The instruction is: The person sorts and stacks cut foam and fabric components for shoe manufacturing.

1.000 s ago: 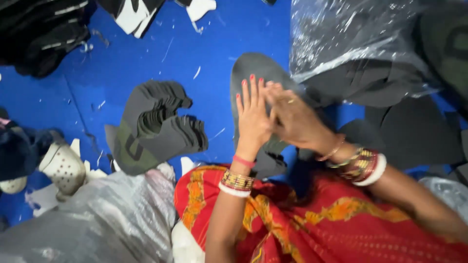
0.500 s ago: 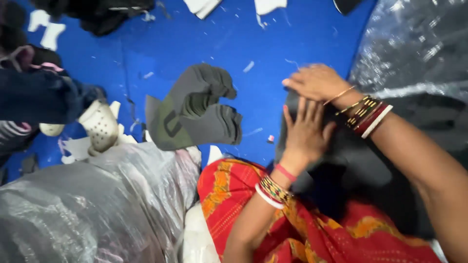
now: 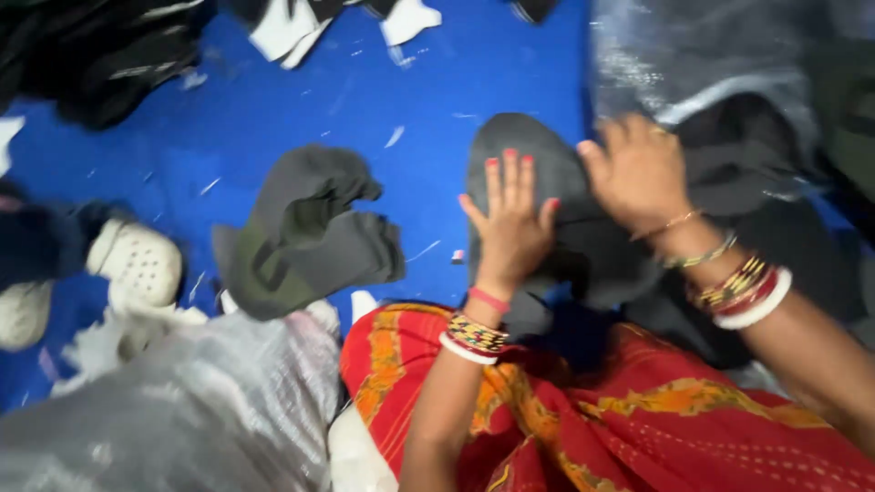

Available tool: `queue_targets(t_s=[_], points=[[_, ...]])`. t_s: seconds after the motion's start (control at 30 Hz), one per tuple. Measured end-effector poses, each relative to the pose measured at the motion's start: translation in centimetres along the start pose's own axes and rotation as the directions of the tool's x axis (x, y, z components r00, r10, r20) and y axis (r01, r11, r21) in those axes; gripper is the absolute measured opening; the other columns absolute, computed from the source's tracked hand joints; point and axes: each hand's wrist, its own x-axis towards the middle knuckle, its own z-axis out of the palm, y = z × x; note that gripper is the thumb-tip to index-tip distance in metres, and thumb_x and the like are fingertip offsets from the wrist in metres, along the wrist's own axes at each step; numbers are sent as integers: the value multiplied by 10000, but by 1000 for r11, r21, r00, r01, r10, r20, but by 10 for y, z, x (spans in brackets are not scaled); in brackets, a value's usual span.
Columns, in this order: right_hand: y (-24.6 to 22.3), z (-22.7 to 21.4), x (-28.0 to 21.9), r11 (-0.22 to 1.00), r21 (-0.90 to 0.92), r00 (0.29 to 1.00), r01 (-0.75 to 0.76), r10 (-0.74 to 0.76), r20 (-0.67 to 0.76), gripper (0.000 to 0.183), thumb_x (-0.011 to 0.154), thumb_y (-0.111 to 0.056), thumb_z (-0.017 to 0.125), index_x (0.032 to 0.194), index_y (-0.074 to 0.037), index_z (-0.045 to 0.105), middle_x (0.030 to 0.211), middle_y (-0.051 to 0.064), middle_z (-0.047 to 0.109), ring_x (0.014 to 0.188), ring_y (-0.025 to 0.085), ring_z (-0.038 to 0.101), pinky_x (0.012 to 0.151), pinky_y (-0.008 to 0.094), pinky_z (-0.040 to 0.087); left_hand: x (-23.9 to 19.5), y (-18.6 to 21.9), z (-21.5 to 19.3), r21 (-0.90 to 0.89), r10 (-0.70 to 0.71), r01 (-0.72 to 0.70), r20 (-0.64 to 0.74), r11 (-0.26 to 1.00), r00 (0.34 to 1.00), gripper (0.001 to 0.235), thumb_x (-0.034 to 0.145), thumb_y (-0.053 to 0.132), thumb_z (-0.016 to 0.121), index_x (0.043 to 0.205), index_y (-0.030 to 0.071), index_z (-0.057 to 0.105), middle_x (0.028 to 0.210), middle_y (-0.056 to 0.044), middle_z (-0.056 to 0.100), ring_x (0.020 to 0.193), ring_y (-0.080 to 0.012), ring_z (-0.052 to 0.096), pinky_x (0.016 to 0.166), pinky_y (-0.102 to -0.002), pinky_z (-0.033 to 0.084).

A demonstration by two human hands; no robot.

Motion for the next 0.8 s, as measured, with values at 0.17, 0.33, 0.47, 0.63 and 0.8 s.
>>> queue_targets(t_s=[0.17, 0.33, 0.47, 0.63, 0.8], points=[[-30, 7, -40, 929, 38, 917, 368, -356, -180, 708, 916, -423, 643, 1481, -13, 531, 1562, 214, 480, 1474, 410, 403, 1172, 537, 338, 9, -46, 17, -78, 144, -133, 167, 988, 975, 678, 1001, 351, 492, 1620, 136, 317, 1715, -85, 251, 1584, -329, 164, 1104, -772, 131], [-24, 35, -49, 911, 106, 915, 399, -386, -119, 710, 1007, -511, 563, 1520, -26, 493, 1604, 178, 457, 1497, 384, 400, 1193, 550, 323, -9, -118, -80, -833, -15, 0, -10, 554, 1000, 390, 1081, 126, 429, 1447, 87, 557, 1467, -160, 610, 1408, -350, 517, 1215, -434, 341], [-20, 29, -44, 907, 98, 910, 410, -398, -117, 759, 993, -583, 505, 1505, -22, 491, 1585, 185, 454, 1473, 396, 401, 1158, 576, 332, -52, -182, -92, -613, -346, 122, -262, 780, 901, 498, 948, 87, 681, 1428, 7, 570, 1429, -202, 621, 1394, -368, 532, 1238, -463, 338], [-24, 28, -43, 885, 136, 895, 445, -432, -112, 791, 983, -615, 472, 1498, -16, 486, 1585, 198, 445, 1461, 406, 405, 1137, 589, 338, -90, -222, -114, 132, -350, 397, -282, 908, 893, 1039, 600, 429, 973, 1392, -70, 522, 1428, -347, 433, 1327, -494, 399, 1117, -554, 306], [-20, 21, -47, 884, 188, 904, 428, -418, -90, 744, 1055, -575, 426, 1548, -20, 461, 1613, 201, 432, 1500, 418, 381, 1168, 606, 328, -79, -212, -150, -21, -439, 439, -66, 898, 896, 718, 673, 370, 910, 1278, 55, 684, 1404, -260, 533, 1220, -443, 511, 983, -484, 460]])
